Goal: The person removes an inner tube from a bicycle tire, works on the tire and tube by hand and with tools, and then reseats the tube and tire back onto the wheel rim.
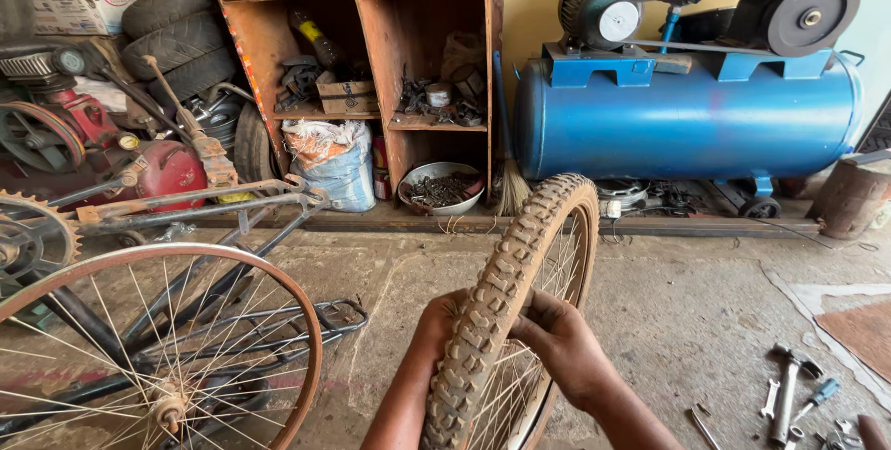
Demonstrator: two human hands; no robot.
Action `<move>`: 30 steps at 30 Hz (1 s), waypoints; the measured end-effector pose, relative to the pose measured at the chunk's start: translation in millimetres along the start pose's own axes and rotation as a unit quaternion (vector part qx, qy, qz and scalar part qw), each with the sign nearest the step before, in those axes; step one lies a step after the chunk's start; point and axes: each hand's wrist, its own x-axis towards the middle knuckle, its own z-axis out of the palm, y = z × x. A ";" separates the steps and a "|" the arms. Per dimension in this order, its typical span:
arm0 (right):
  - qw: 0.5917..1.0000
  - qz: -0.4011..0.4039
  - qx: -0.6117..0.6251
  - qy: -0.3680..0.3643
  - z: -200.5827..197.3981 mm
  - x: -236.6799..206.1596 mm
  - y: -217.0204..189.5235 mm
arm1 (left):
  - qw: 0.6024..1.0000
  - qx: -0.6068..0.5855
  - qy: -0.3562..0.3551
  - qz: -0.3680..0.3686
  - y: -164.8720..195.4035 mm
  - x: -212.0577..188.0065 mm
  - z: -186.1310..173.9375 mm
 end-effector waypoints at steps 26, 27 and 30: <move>0.988 0.051 0.096 0.111 -30.1 35.3 19.1 | 0.992 -0.075 -0.105 0.008 -19.3 -22.6 -2.1; 0.987 0.052 0.109 0.107 -32.3 43.3 26.7 | 0.994 -0.028 -0.095 0.036 -21.2 -20.4 0.4; 0.984 0.083 0.095 0.124 -49.3 53.3 72.8 | 0.999 -0.006 -0.036 -0.011 -21.6 -17.5 -8.3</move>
